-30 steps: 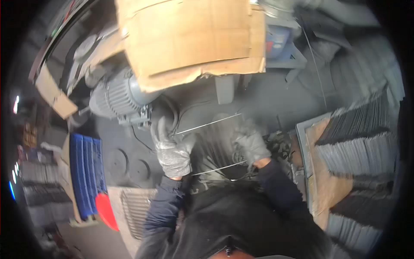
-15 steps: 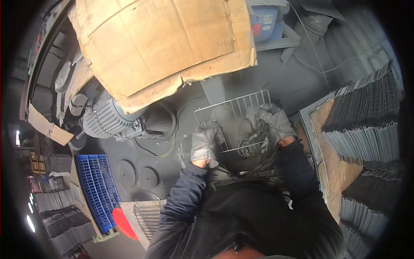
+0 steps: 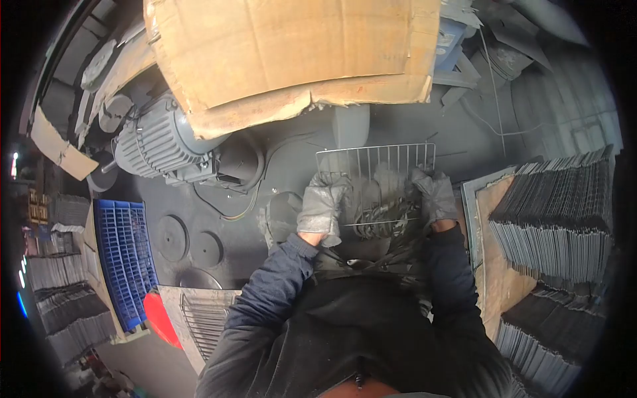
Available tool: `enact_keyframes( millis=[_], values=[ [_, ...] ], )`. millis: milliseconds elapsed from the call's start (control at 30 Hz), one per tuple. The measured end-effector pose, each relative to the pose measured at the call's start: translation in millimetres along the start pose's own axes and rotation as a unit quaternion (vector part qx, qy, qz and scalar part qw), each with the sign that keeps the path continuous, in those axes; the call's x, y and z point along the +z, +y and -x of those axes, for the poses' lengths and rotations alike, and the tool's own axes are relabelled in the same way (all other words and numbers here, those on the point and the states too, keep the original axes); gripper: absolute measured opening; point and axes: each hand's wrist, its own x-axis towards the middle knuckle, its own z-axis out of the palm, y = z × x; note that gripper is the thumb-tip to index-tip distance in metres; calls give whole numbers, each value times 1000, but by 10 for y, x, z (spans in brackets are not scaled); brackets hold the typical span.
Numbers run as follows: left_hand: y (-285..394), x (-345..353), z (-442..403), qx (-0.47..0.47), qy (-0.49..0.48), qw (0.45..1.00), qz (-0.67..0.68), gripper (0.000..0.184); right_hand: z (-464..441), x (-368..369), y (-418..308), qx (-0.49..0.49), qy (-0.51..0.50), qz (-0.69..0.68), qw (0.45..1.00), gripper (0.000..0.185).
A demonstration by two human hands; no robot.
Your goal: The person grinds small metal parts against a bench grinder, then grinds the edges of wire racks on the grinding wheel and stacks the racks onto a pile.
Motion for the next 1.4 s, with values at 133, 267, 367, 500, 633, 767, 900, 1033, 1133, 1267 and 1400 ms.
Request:
enact_keyframes(
  millis=[133,267,367,500,633,767,900,1033,1133,1267,1400],
  values=[
    [200,2,-10,-156,-28,987,29,27,-122,-127,266,-14,14,89,996,42],
    [77,-84,29,-54,11,998,15,23,-91,69,170,-6,-22,-17,1000,41],
    [-97,-282,57,-114,32,993,11,19,-104,327,182,0,-13,0,1000,34],
    [-83,-239,2,-70,33,997,13,18,111,322,-150,-1,-12,36,999,30],
    [-599,17,-121,8,12,998,-66,18,-86,-12,316,-51,-22,49,997,31],
    [-31,-402,50,-113,-20,984,-138,21,-45,313,96,-44,-32,92,994,24],
    [-610,-1105,254,16,42,974,-220,24,142,1038,-73,65,-66,-60,994,22],
    [-264,-846,89,0,-18,992,-122,21,116,821,-50,-27,-1,22,999,20],
    [-244,-253,-43,-12,-51,998,17,19,82,155,-1,35,17,-82,996,26],
    [-27,123,-17,-18,-19,997,68,28,130,60,-389,91,68,98,989,27],
    [-271,-790,144,-19,-13,994,-103,27,163,787,-271,68,-42,-76,994,27]
  ],
)
